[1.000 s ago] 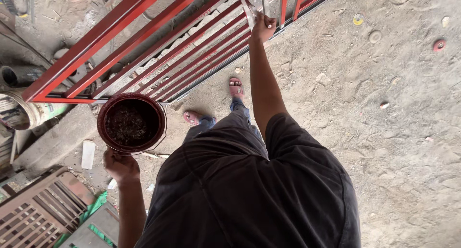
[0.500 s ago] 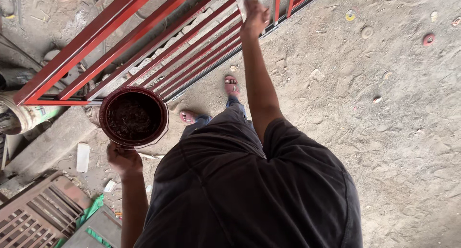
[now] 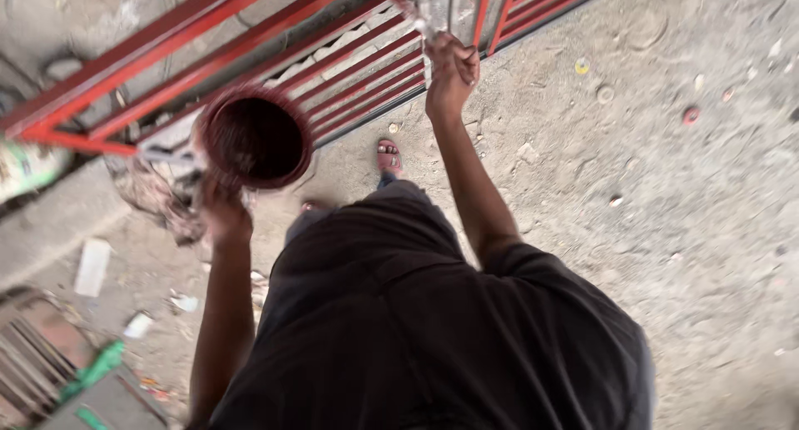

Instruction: The person paints a red metal gate using a paintbrush and a bucket of red paint. They repeatedly dip the brush into the bucket and apply paint to the horizontal bars of the gate, working from one side to the other.

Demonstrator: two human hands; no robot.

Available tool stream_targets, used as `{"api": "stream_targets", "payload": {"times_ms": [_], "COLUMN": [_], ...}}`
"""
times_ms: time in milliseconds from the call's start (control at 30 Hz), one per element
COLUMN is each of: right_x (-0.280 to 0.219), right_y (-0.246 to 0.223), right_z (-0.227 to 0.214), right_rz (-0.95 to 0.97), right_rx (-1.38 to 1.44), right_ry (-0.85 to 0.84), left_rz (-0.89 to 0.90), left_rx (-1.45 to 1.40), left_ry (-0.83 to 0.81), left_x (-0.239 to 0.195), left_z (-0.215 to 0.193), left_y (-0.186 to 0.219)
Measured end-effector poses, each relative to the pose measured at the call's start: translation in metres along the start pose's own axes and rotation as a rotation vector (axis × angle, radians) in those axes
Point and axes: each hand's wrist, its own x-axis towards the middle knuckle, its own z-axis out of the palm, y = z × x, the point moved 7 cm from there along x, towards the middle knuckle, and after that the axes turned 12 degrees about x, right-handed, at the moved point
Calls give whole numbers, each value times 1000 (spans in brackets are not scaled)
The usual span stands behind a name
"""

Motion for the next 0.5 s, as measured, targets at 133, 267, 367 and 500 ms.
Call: {"api": "stream_targets", "payload": {"times_ms": [133,267,367,500], "right_x": [-79,-143,-180,-231], "right_y": [-47,-59,-19,35], "right_z": [122,210,221,202], "right_rz": [215,-65,63,107], "right_rx": [-115,-552,-837,-1259], "right_ry": [-447,-1149,-1363,-1442], "left_rz": [347,41,267,378], "left_rx": [185,-138,-165,-38], "left_ry": [-277,-264,-424,-462], "left_x": [12,23,13,-15], "left_z": [28,37,50,44], "left_y": [-10,-35,-14,-3]}}
